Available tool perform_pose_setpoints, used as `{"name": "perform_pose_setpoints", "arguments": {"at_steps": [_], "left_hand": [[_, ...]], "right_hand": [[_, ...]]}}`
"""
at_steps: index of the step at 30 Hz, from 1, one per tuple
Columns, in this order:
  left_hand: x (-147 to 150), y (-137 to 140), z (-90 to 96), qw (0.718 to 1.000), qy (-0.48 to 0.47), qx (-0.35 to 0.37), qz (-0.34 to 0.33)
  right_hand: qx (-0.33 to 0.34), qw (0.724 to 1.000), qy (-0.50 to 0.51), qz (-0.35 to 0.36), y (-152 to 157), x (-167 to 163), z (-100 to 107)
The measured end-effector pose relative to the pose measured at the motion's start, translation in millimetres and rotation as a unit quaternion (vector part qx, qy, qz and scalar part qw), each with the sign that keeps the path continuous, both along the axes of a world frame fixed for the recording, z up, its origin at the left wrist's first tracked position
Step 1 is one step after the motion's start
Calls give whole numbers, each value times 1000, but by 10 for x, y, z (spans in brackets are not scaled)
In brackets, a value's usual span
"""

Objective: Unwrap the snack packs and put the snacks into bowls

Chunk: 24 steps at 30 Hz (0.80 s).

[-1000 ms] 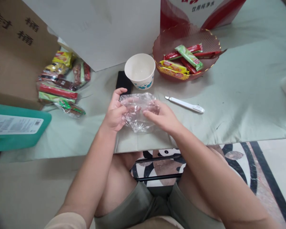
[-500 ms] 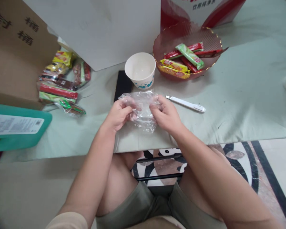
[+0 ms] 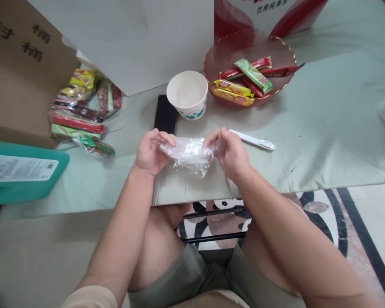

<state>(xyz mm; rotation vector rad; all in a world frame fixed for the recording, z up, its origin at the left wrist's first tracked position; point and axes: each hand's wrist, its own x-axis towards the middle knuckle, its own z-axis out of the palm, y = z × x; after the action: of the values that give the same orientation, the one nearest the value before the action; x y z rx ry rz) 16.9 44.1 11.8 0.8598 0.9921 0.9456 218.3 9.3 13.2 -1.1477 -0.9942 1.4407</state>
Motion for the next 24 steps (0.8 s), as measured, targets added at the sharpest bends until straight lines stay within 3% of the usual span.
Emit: {"name": "perform_pose_setpoints", "arguments": {"at_steps": [4,10,13,18,21,24], "left_hand": [[14,-5,-20,999,12,43,9],[43,-44,-21,999,22,35,19],[58,-60,-5,999,27,32,17],[75,-33,-54,998,36,52,27],[57,31,-134,983,91,106,121],[22,60,-163,923,180,197,278]], "right_hand": [[26,998,-52,32,-25,21,-44],[-43,995,-82,36,-11,-19,-83],[-42,996,-77,30,0,-26,-80],[-37,987,-126,88,-29,-16,-35],[-26,983,-162,87,-48,-22,-10],[-30,982,-173,70,-51,-25,-4]]}}
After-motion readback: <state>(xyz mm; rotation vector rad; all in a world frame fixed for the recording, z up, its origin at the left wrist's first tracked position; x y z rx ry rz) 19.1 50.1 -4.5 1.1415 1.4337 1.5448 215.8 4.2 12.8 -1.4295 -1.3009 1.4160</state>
